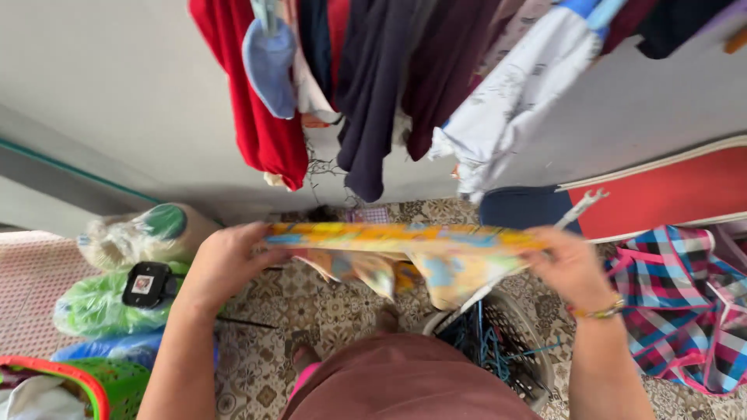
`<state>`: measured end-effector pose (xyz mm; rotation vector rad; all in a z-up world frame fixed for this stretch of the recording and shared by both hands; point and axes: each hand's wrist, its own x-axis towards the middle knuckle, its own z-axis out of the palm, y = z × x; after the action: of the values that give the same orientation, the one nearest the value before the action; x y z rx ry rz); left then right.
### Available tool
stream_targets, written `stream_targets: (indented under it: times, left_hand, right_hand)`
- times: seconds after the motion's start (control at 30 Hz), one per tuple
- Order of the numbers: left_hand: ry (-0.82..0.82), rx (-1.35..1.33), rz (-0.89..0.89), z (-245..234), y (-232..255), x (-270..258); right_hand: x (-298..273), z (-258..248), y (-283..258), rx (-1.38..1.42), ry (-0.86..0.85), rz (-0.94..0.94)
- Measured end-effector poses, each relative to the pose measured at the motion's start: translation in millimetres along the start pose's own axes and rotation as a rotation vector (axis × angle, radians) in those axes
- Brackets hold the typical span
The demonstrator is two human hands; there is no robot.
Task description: The person takes various items of clothing from a laundry basket and hangs them on a clothes drying rack using clothespins. The items include shirts, pants, and socks, which are clipped onto the rack one by one.
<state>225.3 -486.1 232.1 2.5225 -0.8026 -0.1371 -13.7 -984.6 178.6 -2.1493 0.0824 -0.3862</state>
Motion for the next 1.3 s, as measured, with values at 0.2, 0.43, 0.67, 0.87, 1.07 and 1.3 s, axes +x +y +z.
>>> stream_targets:
  times: [0.2,0.43,0.67,0.87,1.07,1.3]
  left_hand:
    - [-0.077,-0.792,0.598,1.2,149.6,59.0]
    - [-0.214,-0.773,0.829,57.1,294.7,140.9]
    - [-0.074,-0.760,0.854,81.0,315.8,223.4]
    - [0.034,-0.422,0.952,103.9,326.1,261.0]
    - [-0.063,-0.300,0.770,102.7,307.3,271.1]
    - [-0.131,-0.203,0.717,98.7,300.2,282.0]
  right_hand:
    - [30.8,-59.3,-22.3,0.643,0.409,-0.174]
    - [59.8,-87.8,-42.3,0.376,0.449,-0.093]
    - [114.4,-98.5,-46.8,0.410,0.310,-0.123]
    - [153.5,-119.7,-54.5,0.311,0.388,-0.317]
    - [155.5,-158.3,-57.6,0.449,0.553,-0.482]
    - [153.3,-166.6,-59.0,0.501,0.538,-0.452]
